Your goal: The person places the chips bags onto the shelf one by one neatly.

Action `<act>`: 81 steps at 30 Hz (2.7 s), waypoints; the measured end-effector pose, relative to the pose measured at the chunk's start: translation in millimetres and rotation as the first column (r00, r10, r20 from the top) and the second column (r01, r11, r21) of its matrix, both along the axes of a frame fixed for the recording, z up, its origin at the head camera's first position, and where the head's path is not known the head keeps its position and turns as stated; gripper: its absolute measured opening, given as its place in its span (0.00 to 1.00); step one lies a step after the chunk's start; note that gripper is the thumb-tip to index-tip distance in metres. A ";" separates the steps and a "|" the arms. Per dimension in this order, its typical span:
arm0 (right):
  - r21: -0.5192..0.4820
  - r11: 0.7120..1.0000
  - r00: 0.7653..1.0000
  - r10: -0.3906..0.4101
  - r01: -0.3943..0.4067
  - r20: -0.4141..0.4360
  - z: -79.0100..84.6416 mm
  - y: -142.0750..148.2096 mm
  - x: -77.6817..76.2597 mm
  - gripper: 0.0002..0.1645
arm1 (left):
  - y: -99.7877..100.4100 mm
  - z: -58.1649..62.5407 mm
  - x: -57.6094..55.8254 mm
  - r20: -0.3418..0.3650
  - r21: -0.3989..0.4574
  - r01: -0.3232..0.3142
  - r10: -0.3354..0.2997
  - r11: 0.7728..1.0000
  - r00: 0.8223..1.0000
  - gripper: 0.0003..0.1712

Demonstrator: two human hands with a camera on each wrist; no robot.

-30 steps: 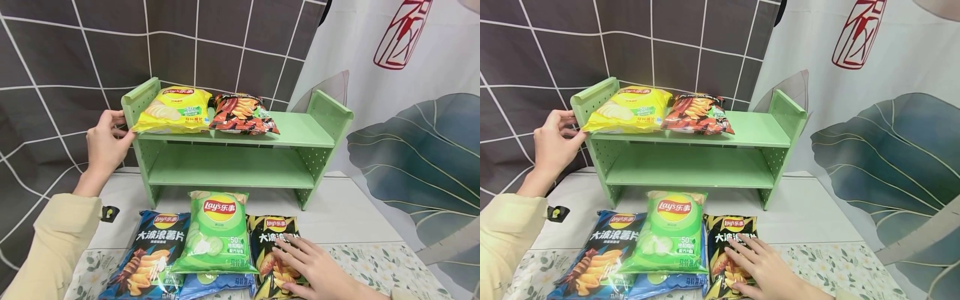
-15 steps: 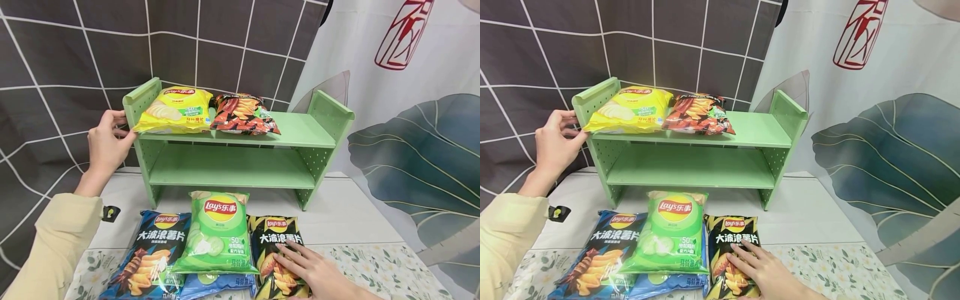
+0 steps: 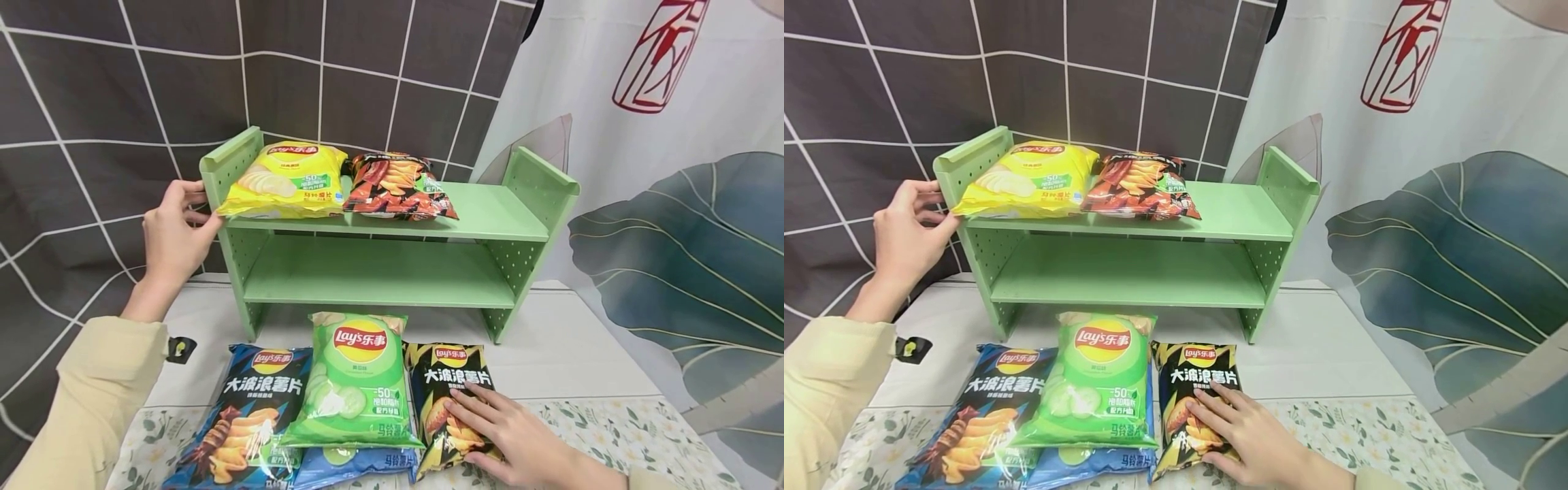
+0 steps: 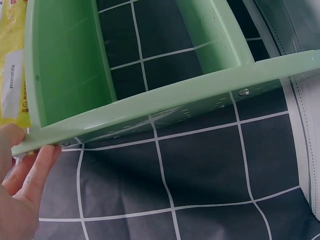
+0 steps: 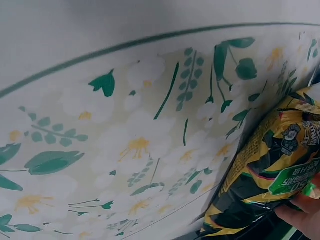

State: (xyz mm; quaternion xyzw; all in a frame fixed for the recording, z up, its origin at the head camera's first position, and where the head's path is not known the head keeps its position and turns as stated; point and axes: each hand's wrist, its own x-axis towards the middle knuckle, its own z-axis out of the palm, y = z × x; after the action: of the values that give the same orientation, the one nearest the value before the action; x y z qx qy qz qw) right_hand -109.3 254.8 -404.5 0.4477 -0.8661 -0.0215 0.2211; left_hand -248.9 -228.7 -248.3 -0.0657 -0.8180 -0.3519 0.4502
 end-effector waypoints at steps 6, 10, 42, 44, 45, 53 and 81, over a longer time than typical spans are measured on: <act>0.028 1.000 1.000 0.008 -0.008 -0.011 -5.4 1.1 -1.9 0.42 | 0.7 -0.4 0.0 0.001 0.005 0.000 0.000 1.000 1.000 0.22; 0.057 0.998 1.000 0.004 -0.002 -0.024 -8.8 1.8 -0.9 0.50 | 0.3 0.1 0.8 -0.001 0.007 0.000 0.000 1.000 1.000 0.22; -0.060 0.995 0.966 0.064 -0.081 -0.249 34.2 -10.2 -7.6 0.32 | -1.1 -0.3 0.7 -0.001 0.010 0.005 -0.005 1.000 1.000 0.22; -0.072 0.995 0.967 0.043 -0.063 -0.250 37.4 -9.5 -6.9 0.32 | -0.6 -0.3 1.0 0.004 0.008 0.003 -0.003 1.000 1.000 0.22; -0.081 0.995 0.967 0.034 -0.056 -0.252 38.6 -9.3 -6.6 0.32 | -0.4 -0.3 1.0 0.007 0.008 0.003 -0.003 1.000 1.000 0.23; -0.132 0.990 0.967 0.024 -0.059 -0.255 49.1 -5.7 -4.0 0.33 | -0.2 0.0 1.0 0.002 0.008 -0.002 0.002 1.000 1.000 0.22; -0.108 0.969 0.866 0.147 -0.224 -0.478 139.8 -5.7 30.5 0.23 | -1.1 -0.1 0.9 0.003 0.015 -0.013 0.013 1.000 1.000 0.22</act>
State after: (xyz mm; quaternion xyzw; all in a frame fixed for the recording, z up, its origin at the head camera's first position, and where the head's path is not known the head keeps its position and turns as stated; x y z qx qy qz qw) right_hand -78.8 249.2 -264.6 0.4915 -0.7393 -0.0376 0.4587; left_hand -248.0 -229.9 -248.4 -0.0563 -0.8165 -0.3550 0.4519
